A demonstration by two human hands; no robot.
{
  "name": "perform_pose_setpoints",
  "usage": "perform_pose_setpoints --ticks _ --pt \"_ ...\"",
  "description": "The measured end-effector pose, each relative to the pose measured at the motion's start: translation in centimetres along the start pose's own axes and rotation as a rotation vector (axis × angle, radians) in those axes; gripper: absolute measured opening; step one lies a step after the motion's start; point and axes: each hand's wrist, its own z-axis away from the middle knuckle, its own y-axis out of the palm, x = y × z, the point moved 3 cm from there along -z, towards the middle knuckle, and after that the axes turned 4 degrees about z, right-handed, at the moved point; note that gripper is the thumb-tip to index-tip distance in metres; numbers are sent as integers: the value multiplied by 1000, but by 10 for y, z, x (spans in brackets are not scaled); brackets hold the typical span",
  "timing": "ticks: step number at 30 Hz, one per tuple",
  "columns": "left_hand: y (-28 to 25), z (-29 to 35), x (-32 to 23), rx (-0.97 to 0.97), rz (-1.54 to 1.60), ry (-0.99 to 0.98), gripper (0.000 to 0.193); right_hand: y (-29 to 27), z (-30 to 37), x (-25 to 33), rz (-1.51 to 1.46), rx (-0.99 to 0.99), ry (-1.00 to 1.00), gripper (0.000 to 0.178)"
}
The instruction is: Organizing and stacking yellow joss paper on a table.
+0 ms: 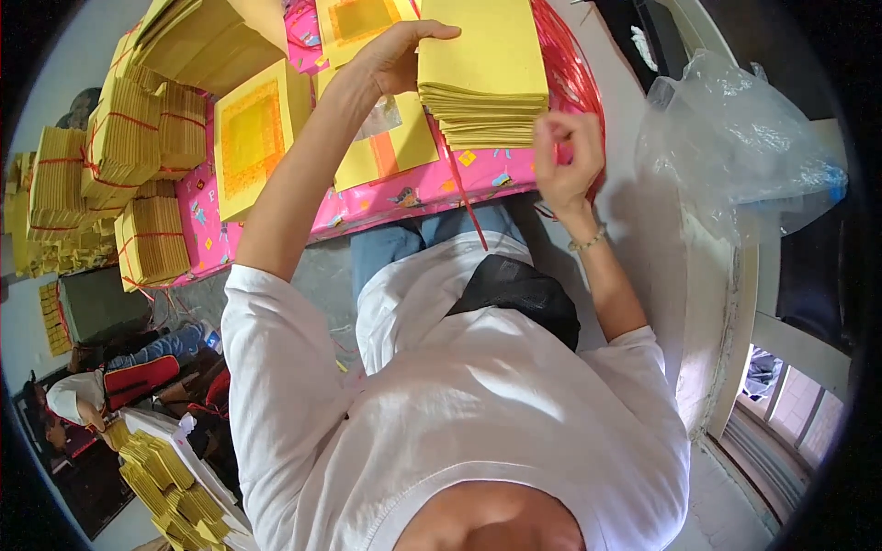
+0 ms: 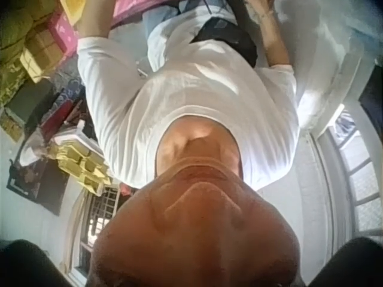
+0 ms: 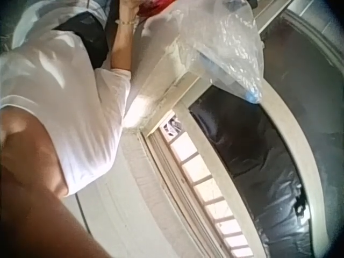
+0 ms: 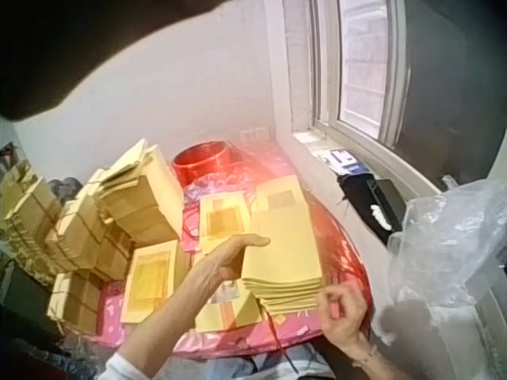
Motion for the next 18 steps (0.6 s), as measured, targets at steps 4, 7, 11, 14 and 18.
perform_pose_setpoints --ticks 4,7,11,14,18 --pt "-14 -10 3 -57 -50 17 48 12 -29 -25 -196 -58 276 34" --pt "-15 -17 3 -70 -160 16 45 35 -46 -63 -484 139 492 54" --pt "-12 -10 6 -137 -292 139 44 64 -42 -80 -878 343 564 53" --pt "3 2 15 -139 -93 165 48 60 -38 -63 -827 441 618 67" --pt "5 6 25 -206 292 272 68 60 -37 -59 -858 393 661 66"
